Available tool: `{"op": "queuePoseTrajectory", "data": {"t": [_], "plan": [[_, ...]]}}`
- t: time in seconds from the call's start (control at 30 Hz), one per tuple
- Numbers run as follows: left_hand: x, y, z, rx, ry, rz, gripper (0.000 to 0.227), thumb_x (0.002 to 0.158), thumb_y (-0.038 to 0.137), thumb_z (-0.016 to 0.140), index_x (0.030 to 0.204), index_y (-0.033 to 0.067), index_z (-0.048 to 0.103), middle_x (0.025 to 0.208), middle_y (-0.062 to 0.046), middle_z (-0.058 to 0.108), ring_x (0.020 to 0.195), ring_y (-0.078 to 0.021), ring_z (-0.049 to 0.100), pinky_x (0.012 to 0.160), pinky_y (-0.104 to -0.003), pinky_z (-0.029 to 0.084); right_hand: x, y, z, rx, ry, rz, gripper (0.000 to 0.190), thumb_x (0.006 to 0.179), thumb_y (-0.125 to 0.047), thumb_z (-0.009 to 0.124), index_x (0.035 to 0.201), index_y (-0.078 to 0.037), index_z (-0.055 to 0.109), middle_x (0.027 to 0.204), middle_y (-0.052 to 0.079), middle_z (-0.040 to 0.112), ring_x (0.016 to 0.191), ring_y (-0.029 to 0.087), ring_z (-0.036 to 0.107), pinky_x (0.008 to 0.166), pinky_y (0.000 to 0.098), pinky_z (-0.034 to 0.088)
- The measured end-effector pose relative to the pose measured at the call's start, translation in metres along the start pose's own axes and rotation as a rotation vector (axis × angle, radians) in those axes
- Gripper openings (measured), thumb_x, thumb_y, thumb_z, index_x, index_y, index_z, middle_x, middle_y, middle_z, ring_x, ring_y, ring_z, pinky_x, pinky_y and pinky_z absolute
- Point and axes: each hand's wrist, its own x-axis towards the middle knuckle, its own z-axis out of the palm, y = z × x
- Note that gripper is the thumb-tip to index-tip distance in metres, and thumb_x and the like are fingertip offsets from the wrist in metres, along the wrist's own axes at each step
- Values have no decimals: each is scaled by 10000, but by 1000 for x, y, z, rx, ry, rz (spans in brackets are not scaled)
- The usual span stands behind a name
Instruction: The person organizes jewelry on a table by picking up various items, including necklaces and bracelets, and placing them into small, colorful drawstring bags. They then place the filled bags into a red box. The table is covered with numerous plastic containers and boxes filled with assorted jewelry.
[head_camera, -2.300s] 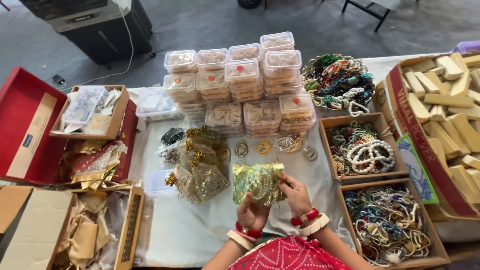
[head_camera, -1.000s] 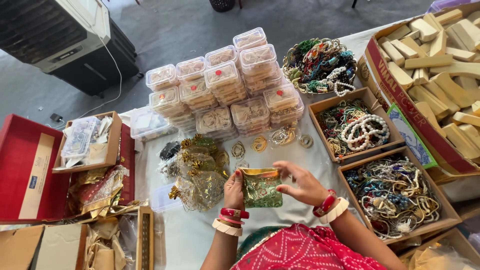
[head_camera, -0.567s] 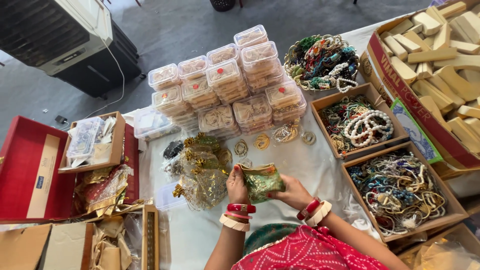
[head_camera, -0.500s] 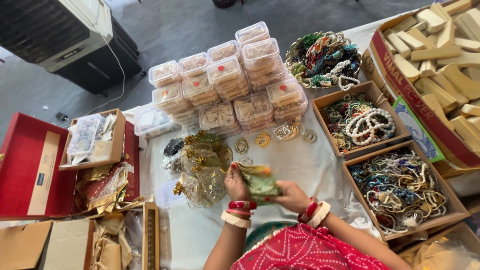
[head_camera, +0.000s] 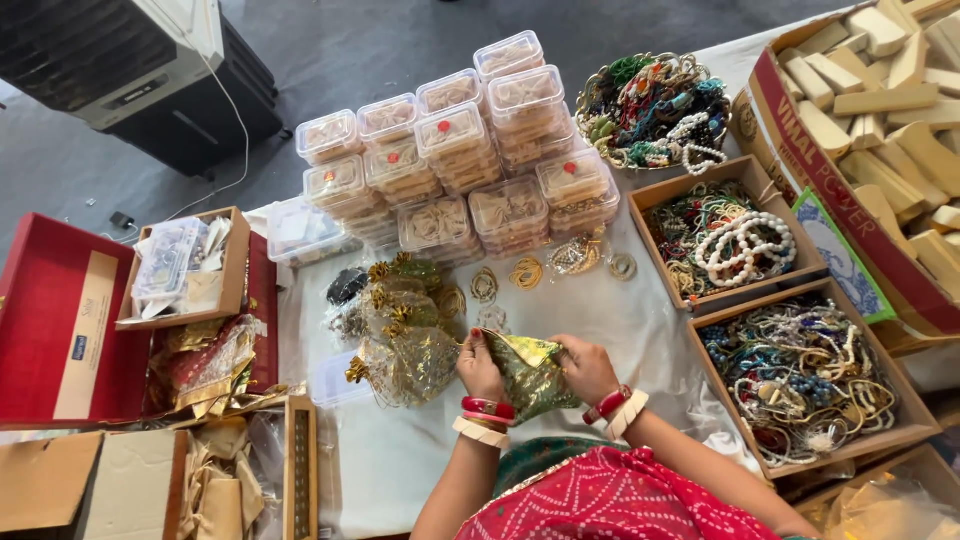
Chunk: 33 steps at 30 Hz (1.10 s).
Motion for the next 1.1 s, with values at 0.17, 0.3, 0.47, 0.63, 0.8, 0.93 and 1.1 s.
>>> {"op": "queuePoseTrajectory", "data": {"t": [0.17, 0.3, 0.47, 0.63, 0.8, 0.93, 1.1], "plan": [[8, -47, -32, -3, -102, -299, 342, 1014, 363, 606, 974, 49, 734, 892, 6, 725, 786, -84, 610, 734, -259, 502, 6, 15, -6, 260, -36, 67, 330, 956, -116, 587, 1278, -113, 660, 1039, 40, 765, 916, 118, 690, 820, 296, 551], [12, -112, -65, 33, -146, -324, 341, 1026, 361, 625, 981, 40, 731, 880, -8, 730, 761, -95, 597, 723, -279, 496, 8, 52, 2, 289, -25, 78, 303, 1015, -195, 593, 1271, -110, 729, 941, 30, 734, 835, 85, 605, 749, 292, 526], [1, -30, -37, -62, -160, -229, 357, 1055, 387, 575, 972, 74, 724, 895, 10, 705, 802, -101, 618, 741, -275, 468, 16, 72, 1, 654, 64, 159, 290, 1062, -248, 572, 1165, -38, 743, 927, 47, 739, 826, 114, 677, 733, 273, 534], [18, -14, -52, 79, 9, -181, 344, 1024, 399, 566, 952, 100, 721, 902, -52, 784, 816, -180, 720, 691, -315, 478, 27, 78, -27, 704, 286, 182, 290, 1067, -281, 549, 1039, -37, 704, 902, 90, 784, 788, 184, 743, 699, 290, 551], [24, -30, -63, 98, 73, -202, 436, 1070, 448, 560, 1035, 42, 717, 1010, -123, 781, 948, -244, 728, 783, -369, 491, 33, 90, -37, 817, 279, 373, 262, 1060, -282, 512, 1029, -67, 658, 899, 97, 764, 789, 201, 740, 710, 328, 555], [21, 16, -25, 292, -386, -72, 602, 837, 339, 774, 1370, 116, 604, 1420, -73, 613, 1313, -207, 559, 1086, -417, 466, 24, 71, -48, 869, 131, 282, 270, 1073, -265, 502, 1004, -63, 668, 891, 111, 759, 784, 210, 730, 737, 335, 574], [40, 4, -1, 935, -749, 182, 1253, 562, 240, 983, 1562, 78, 245, 1503, -188, 444, 1397, -342, 439, 1178, -439, 351, 12, 38, -35, 553, -104, -153, 236, 1082, -156, 561, 1034, 25, 705, 937, 107, 749, 896, 168, 696, 855, 312, 571]]}}
